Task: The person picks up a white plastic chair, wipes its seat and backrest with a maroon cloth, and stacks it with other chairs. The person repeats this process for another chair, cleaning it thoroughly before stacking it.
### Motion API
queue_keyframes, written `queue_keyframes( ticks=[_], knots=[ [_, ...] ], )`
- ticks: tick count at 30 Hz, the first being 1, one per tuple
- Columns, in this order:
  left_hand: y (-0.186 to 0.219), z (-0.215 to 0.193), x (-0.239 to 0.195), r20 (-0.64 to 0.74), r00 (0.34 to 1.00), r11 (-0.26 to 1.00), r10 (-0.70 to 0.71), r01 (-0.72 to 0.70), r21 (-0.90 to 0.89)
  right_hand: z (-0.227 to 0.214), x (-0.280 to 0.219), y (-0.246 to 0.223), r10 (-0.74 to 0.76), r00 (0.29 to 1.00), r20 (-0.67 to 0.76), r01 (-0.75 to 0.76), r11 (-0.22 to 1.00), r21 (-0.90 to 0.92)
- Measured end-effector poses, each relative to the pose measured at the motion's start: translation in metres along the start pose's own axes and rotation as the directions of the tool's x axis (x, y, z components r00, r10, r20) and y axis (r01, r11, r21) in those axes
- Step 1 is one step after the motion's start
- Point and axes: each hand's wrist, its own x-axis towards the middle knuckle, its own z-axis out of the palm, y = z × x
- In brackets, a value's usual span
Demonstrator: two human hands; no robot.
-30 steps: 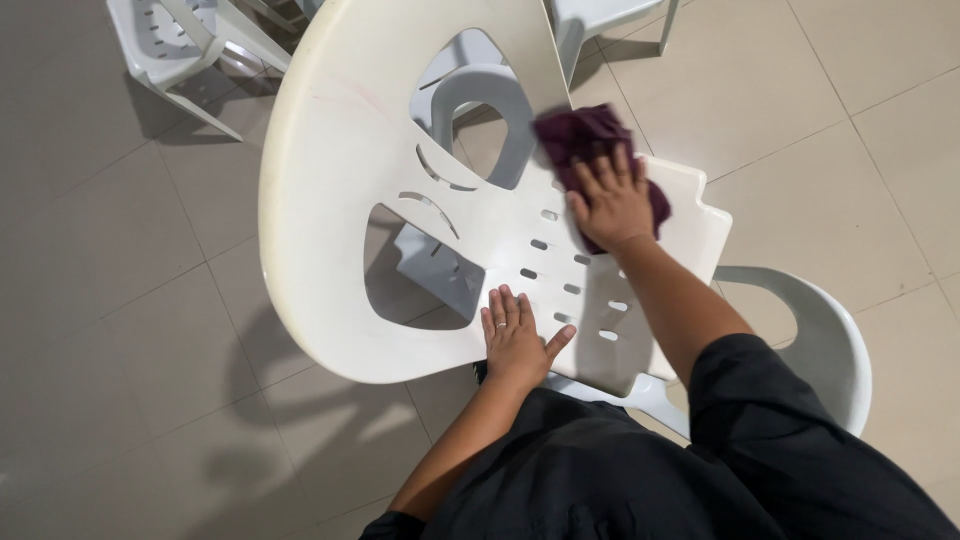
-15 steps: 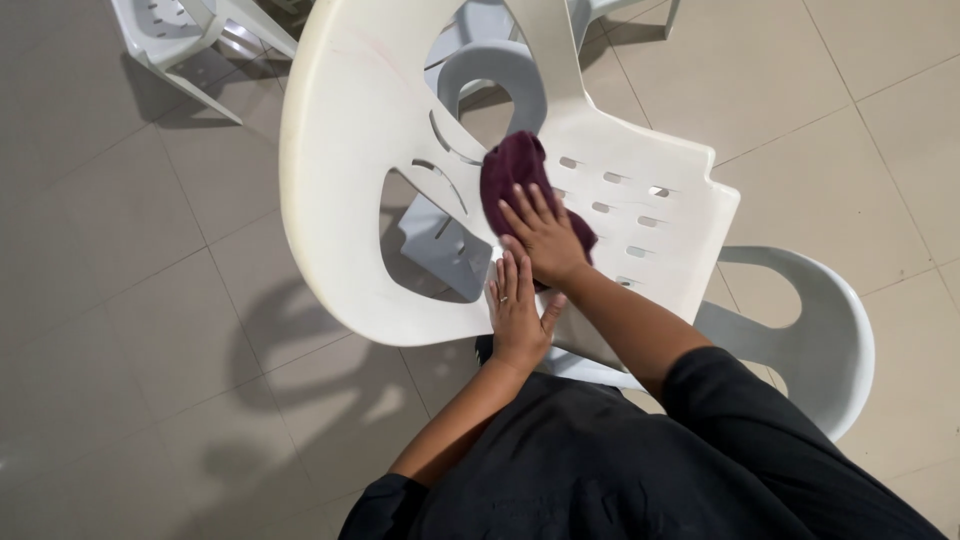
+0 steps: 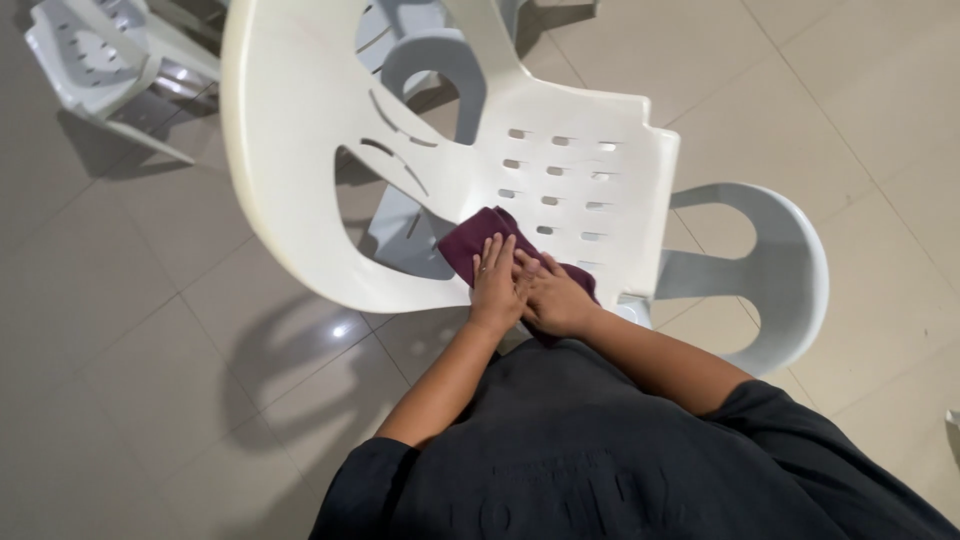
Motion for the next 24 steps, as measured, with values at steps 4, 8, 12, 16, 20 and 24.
queue_keyframes(
  ticks=[4, 8, 12, 16, 20, 24],
  knots=[
    [0.006, 0.000, 0.003, 0.164, 0.981, 0.991, -0.107, 0.092, 0.094, -0.032, -0.038, 0.010, 0.329, 0.929, 0.170, -0.274, 0.920, -0.282],
    [0.024, -0.009, 0.007, 0.361, 0.913, 0.929, -0.193, 0.051, 0.367, -0.059, -0.060, 0.038, 0.499, 0.866, -0.039, -0.467, 0.778, -0.420],
    [0.019, 0.002, 0.006, 0.426, 0.875, 0.861, -0.230, -0.021, 0.508, -0.078, -0.034, 0.062, 0.535, 0.837, -0.114, -0.532, 0.748, -0.397],
    [0.005, 0.012, 0.000, 0.381, 0.907, 0.861, -0.179, -0.043, 0.507, -0.083, 0.024, 0.097, 0.508, 0.843, -0.177, -0.534, 0.752, -0.387],
    [0.000, 0.015, -0.001, 0.347, 0.927, 0.882, -0.143, -0.040, 0.470, -0.070, 0.109, 0.100, 0.421, 0.898, -0.131, -0.439, 0.831, -0.342],
    [0.012, 0.009, 0.006, 0.365, 0.910, 0.878, -0.196, -0.003, 0.478, -0.070, 0.153, 0.071, 0.273, 0.962, 0.011, -0.252, 0.901, -0.354]
  ],
)
